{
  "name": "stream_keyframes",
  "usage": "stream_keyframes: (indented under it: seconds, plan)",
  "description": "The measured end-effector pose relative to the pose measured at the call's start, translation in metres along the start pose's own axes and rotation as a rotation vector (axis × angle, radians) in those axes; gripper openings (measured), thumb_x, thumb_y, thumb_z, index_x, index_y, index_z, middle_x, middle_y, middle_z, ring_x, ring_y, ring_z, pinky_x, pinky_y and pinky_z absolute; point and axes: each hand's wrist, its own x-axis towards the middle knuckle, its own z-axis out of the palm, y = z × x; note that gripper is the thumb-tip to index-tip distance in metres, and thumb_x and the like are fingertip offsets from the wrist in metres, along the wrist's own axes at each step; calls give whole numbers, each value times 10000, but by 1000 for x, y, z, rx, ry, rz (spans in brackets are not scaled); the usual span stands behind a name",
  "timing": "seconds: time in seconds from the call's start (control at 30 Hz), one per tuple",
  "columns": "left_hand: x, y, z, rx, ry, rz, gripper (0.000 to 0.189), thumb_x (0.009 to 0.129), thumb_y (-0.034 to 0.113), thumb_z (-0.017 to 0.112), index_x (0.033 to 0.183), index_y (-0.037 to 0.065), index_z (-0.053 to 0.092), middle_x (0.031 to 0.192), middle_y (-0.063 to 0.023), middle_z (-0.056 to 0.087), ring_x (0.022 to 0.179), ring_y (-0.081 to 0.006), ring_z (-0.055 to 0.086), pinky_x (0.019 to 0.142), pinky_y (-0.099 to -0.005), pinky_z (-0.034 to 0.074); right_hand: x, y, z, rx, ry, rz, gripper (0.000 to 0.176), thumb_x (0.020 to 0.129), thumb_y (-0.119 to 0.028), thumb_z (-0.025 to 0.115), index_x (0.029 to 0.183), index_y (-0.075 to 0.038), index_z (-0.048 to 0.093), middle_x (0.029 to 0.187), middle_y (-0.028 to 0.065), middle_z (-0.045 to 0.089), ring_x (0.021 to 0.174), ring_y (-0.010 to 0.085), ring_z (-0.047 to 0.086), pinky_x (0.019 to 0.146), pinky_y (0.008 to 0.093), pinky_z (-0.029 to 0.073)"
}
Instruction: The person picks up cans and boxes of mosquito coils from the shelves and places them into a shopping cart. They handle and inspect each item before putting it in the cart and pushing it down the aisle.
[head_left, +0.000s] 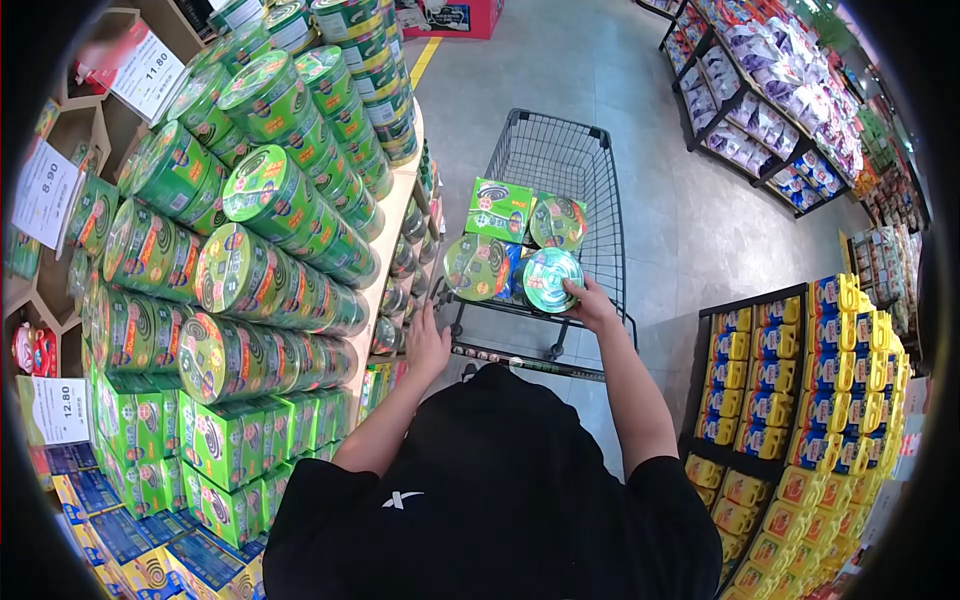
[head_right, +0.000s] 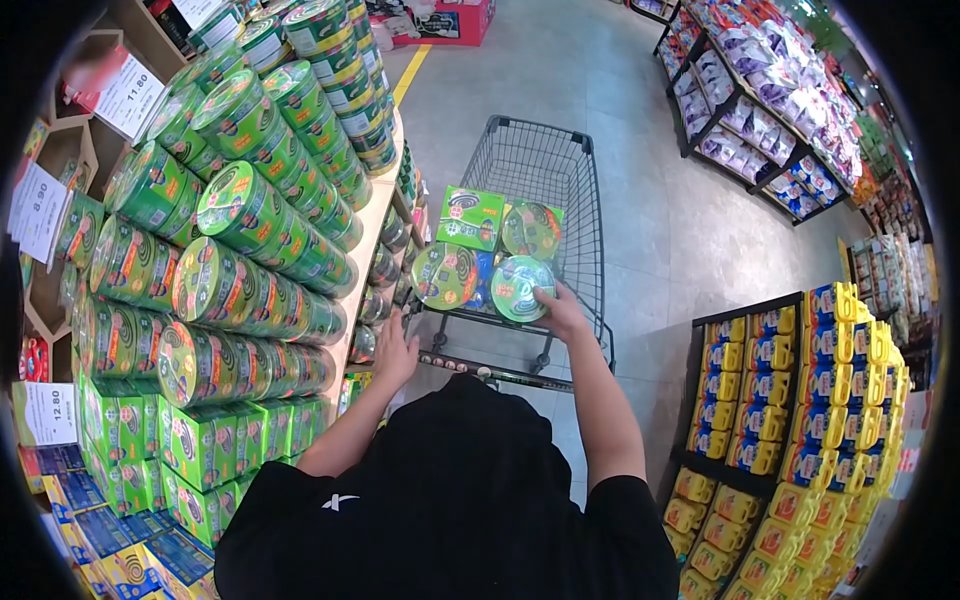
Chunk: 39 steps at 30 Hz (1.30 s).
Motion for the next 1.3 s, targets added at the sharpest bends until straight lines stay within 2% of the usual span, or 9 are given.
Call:
stream_keyframes:
  seconds: [0.03,0.13,0.33,0.53,0.63,0.83,0.93,1.13,1.3]
  plan:
    - [0,0,0,-5,2,-2,712,950,245,614,1526,-16,286,1501,-270,392,1401,-444,384,1155,-493,339,-1,1,0,1,11,-14,484,989,-171,649,1422,-60,464,1241,119,633,1057,279,683,883,508,601]
    - [-1,-1,2,-4,25,7,706,950,247,614,1524,-11,293,1498,-271,396,1399,-444,386,1151,-497,344,-6,6,1,-9,13,-80,446,995,-190,652,1390,-78,477,1192,84,647,996,230,693,812,444,615]
    - [-2,-8,12,39,141,82,717,908,239,663,1501,11,332,1438,-228,454,1320,-407,470,1089,-476,405,-10,21,8,-6,122,-168,435,1001,-180,640,1389,-46,495,1180,101,648,951,233,698,770,436,620]
    - [0,-8,11,38,132,70,713,903,243,667,1496,17,341,1453,-220,451,1317,-403,477,1082,-480,410,-15,23,11,-2,270,-200,518,1013,-129,600,1481,0,417,1161,127,643,909,257,705,728,378,626]
    - [-2,-8,11,37,146,73,713,904,252,665,1497,25,342,1458,-216,450,1312,-404,480,1079,-482,411,-12,31,-3,34,266,-219,502,1007,-69,551,1494,-35,432,1154,141,644,958,244,692,726,373,633]
    - [0,-10,14,42,129,59,716,906,252,659,1507,36,336,1466,-211,441,1305,-406,485,1076,-483,413,-21,11,6,-17,313,-76,590,953,-169,667,1479,-44,432,1188,141,638,983,272,686,781,421,606]
    - [1,-12,15,44,125,68,713,908,253,655,1507,36,336,1469,-211,437,1304,-409,485,1077,-484,411,-10,6,1,-8,190,52,685,949,-256,706,1507,-84,348,1217,121,606,1010,286,671,743,440,604]
    - [1,-12,15,31,123,57,708,912,256,652,1507,36,337,1465,-216,440,1310,-411,479,1086,-487,402,-5,-3,7,75,13,40,557,969,-242,694,1429,-126,402,1272,97,579,1035,301,662,780,520,601]
    - [-1,-10,13,53,155,77,698,907,251,656,1497,32,352,1439,-221,464,1293,-414,492,1072,-486,417,-1,12,4,44,45,-50,464,985,-198,667,1392,-105,467,1211,97,623,1015,290,676,805,530,606]
